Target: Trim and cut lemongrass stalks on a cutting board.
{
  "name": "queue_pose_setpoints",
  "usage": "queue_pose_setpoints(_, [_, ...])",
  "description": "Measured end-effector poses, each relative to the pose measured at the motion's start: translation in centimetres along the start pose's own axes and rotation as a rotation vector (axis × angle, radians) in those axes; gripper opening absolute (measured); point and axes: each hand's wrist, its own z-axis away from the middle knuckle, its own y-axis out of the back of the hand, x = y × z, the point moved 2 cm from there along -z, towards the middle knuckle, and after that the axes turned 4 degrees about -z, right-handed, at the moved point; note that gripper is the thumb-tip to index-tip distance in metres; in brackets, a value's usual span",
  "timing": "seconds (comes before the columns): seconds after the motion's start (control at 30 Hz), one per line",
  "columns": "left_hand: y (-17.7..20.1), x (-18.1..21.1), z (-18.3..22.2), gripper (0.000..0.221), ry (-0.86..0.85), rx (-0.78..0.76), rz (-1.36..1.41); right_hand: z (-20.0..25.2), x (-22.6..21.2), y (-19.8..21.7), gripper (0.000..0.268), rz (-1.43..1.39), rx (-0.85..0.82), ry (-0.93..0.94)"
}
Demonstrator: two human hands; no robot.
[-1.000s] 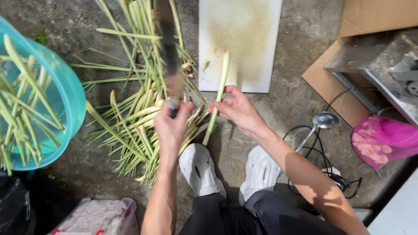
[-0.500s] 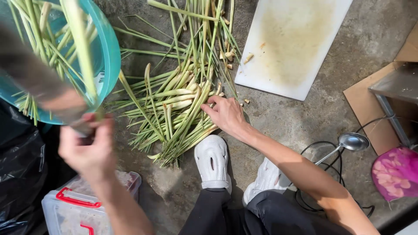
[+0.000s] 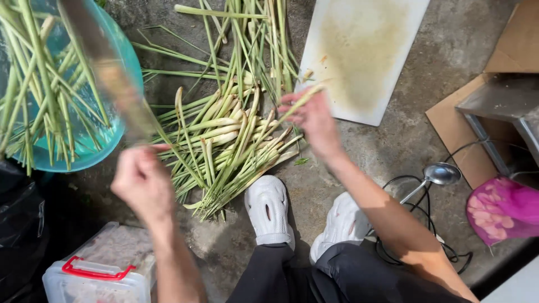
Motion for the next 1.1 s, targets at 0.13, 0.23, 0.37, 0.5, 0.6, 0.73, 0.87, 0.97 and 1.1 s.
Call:
queue_pose_setpoints(0.13, [-8.4, 3.9, 5.0, 0.041, 0.127, -0.484, 0.285, 2.3, -2.2, 10.2, 0.026, -0.504, 0.358, -0.147])
queue_pose_setpoints(0.23, [-13.7, 7.3, 7.6, 0.033, 0.154, -0.772, 0.432, 4.5, -3.6, 15.6, 0.022, -0.341, 0.370, -0.084])
queue_pose_setpoints(0.37, [-17.9, 8.9, 9.4, 0.031, -0.008, -0.849, 0.348, 5.0, -5.3, 16.8, 0.018, 0.142, 0.435, -0.335])
queue_pose_setpoints(0.5, [-19.8, 7.1, 8.2, 0.030, 0.210, -0.907, 0.288, 7.3, 2.6, 18.9, 0.030, 0.248, 0.375, -0.411])
queue_pose_setpoints(0.6, [-19.8, 5.0, 7.0, 0.035, 0.163, -0.632, 0.265, 6.7, 3.2, 16.3, 0.038, 0.514, 0.200, -0.393])
queue_pose_setpoints(0.73, [-20.5, 5.5, 4.5, 0.034, 0.177, -0.513, 0.239, 5.3, 4.6, 14.4, 0.027, 0.501, 0.184, -0.492])
queue_pose_setpoints(0.87, [-19.5, 7.9, 5.1, 0.031, 0.077, -0.434, 0.326, 3.8, 4.8, 13.2, 0.025, 0.681, 0.132, -0.544])
queue_pose_setpoints(0.97, [-19.3, 9.9, 8.0, 0.027, 0.265, -0.772, 0.411, 3.4, 1.8, 12.7, 0.019, 0.847, 0.188, -0.536])
queue_pose_setpoints(1.1, [-20.2, 10.6, 10.8, 0.020, 0.051, -0.772, 0.260, 4.7, 3.3, 13.5, 0.017, 0.861, 0.257, -0.396])
